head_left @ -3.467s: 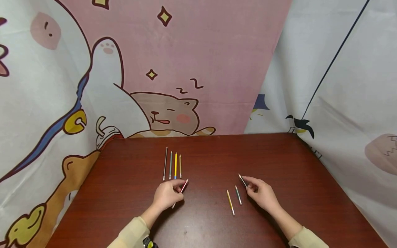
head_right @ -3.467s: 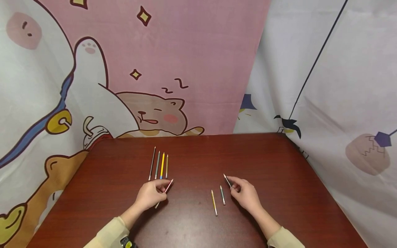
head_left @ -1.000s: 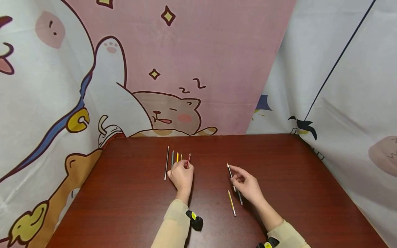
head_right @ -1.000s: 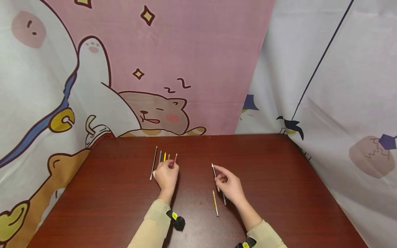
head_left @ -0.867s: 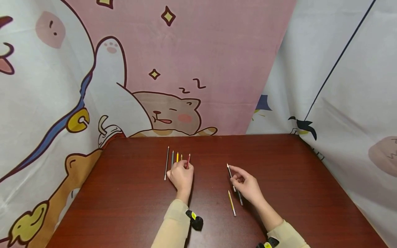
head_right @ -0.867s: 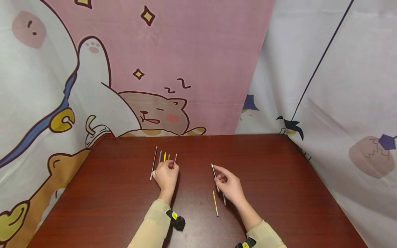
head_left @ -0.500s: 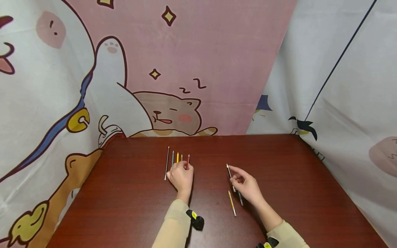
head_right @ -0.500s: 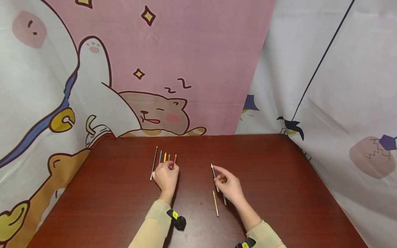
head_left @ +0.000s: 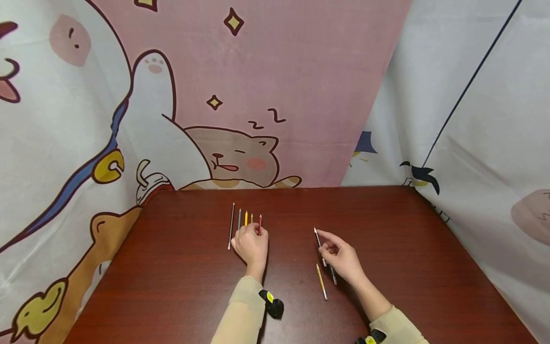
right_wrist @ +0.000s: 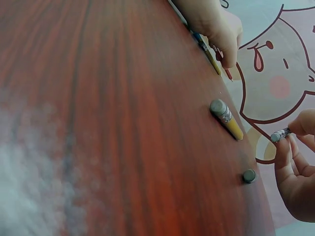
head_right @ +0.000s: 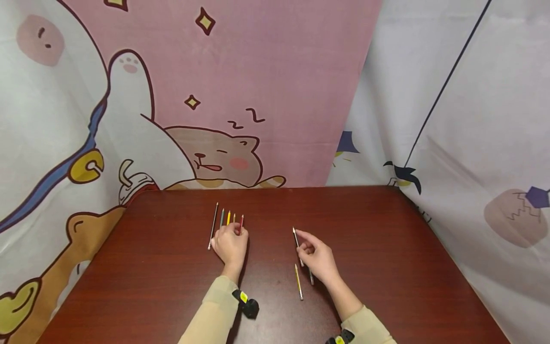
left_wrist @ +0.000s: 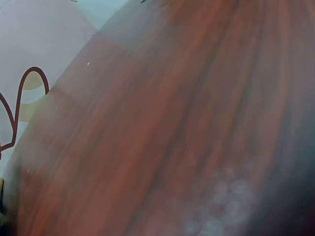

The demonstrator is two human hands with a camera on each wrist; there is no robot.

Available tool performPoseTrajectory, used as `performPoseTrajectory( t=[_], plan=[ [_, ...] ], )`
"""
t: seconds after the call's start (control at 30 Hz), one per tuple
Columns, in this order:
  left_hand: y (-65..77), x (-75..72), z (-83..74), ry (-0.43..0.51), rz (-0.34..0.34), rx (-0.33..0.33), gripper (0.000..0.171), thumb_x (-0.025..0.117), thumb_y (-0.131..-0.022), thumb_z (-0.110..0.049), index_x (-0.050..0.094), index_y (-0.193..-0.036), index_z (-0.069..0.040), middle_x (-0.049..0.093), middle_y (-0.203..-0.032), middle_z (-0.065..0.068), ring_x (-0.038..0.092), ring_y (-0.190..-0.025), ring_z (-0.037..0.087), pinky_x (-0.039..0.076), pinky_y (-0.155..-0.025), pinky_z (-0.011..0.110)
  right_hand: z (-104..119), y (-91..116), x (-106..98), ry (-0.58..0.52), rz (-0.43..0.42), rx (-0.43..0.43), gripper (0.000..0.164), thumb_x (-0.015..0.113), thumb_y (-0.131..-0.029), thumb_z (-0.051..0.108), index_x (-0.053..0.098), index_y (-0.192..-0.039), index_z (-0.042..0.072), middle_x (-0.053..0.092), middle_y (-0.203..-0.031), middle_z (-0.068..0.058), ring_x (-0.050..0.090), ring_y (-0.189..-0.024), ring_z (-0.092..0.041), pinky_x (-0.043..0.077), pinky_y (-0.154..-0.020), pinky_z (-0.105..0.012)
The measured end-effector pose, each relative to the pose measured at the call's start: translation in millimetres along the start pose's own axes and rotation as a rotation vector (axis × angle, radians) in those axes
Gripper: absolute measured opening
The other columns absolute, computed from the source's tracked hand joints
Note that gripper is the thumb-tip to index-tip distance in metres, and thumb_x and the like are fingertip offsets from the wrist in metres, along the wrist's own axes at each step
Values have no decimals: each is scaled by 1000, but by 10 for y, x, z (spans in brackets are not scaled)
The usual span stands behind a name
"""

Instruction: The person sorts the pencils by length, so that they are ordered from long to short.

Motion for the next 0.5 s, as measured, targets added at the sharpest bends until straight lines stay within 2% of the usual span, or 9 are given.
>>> performPoseTrajectory(
  t=[0.33, 0.5],
  plan=[
    [1, 11, 11, -16, 6, -10, 8, 74, -67, -10, 74, -75, -10, 63, -69, 8, 58, -73, 34, 37, -69, 49, 6, -11, 42, -25, 6, 0, 44, 72, -83, -7, 65, -126, 3, 64, -81, -6, 57, -66, -12, 46, -57, -21],
    [3, 36, 25, -42, 43, -24, 10, 76, -68, -15, 74, -78, -12, 66, -75, 7, 59, -76, 33, 37, -71, 48, 33, -21, 59, -31, 11, -10, 44, 72, -84, -7, 65, -125, 3, 64, -81, -5, 57, -66, -12, 46, -58, -22]
  ],
)
Point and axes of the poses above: each hand's wrist, its own y-axis away from the middle knuckle, its own x-axis out of the palm, z = x × y, the point moved 8 cm from there along -y, towards the middle knuckle
